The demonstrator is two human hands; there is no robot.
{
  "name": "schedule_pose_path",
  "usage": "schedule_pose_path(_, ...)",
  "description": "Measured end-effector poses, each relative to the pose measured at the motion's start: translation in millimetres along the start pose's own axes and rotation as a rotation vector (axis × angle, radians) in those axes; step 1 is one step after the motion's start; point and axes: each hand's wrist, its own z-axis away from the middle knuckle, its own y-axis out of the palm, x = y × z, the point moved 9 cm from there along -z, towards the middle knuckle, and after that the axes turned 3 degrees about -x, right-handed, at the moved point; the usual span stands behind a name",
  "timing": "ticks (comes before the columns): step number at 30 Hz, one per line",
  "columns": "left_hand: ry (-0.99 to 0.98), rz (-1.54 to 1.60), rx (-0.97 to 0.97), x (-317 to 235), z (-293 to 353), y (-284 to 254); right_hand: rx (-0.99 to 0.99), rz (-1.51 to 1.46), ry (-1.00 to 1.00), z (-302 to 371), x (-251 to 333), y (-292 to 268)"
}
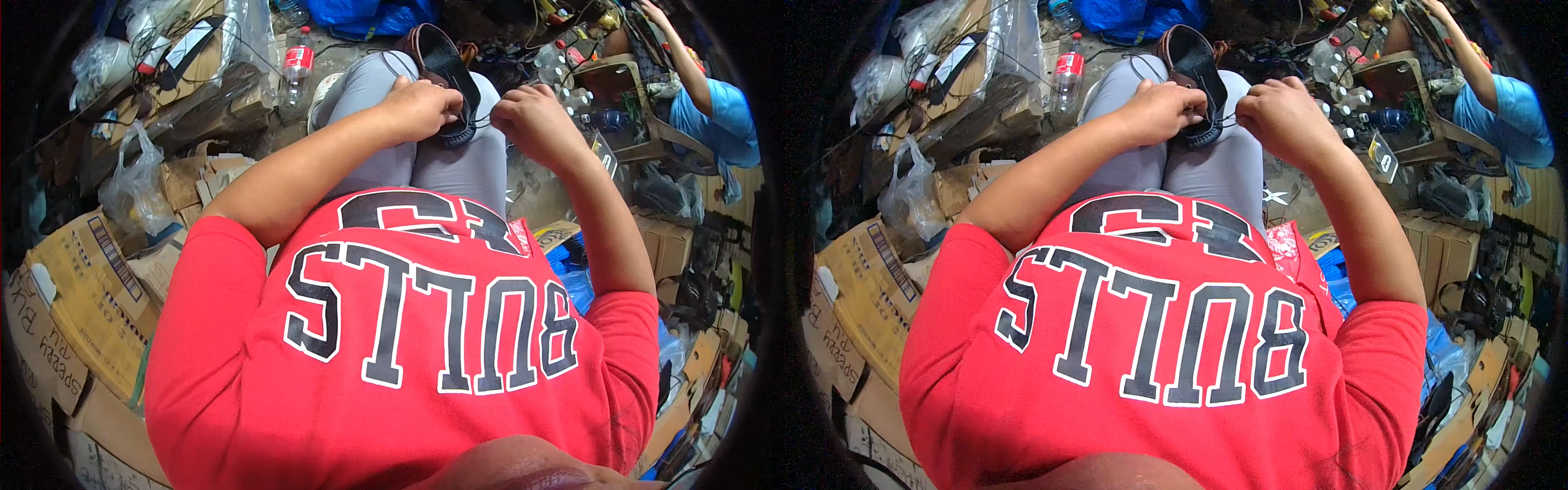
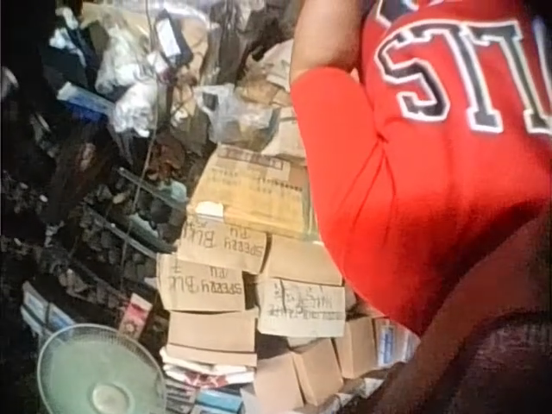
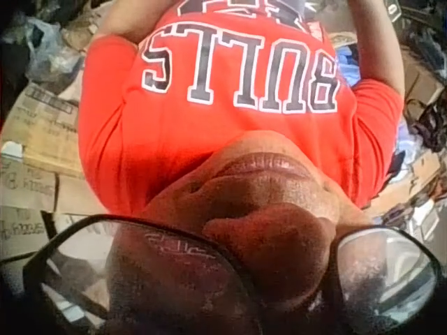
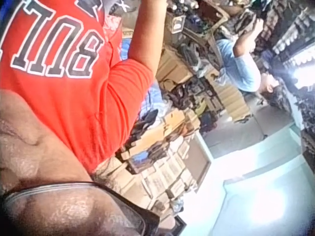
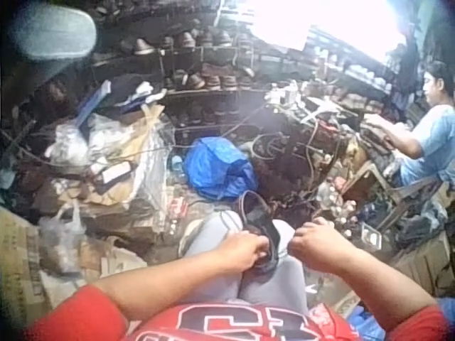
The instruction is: Hand-stitching a shoe component in a manufacturing setting.
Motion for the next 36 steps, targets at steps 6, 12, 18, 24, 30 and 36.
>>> schedule_pose_path(6, 0.103, -0.082, -0.021, -13, 4, -3, 0.04, 0.156, -0.065, -3, 14, 16)
schedule_pose_path(12, 0.364, -0.362, -0.18, -23, 30, -19, -0.031, 0.051, -0.128, 2, 5, 34)
schedule_pose_path(18, 0.124, -0.431, -0.352, 42, 108, -106, -0.064, -0.145, 0.32, 72, -90, 45)
schedule_pose_path(24, 0.13, 0.953, -0.367, -6, 59, -133, -0.579, -1.817, 0.479, 35, -103, 30)
schedule_pose_path(30, 0.077, 1.247, 0.316, -66, 58, -52, -0.083, -1.986, -0.061, -8, 2, 2)
schedule_pose_path(36, -0.091, -0.213, -0.297, 48, 125, -175, -0.048, -0.812, 0.577, 107, -92, 81)
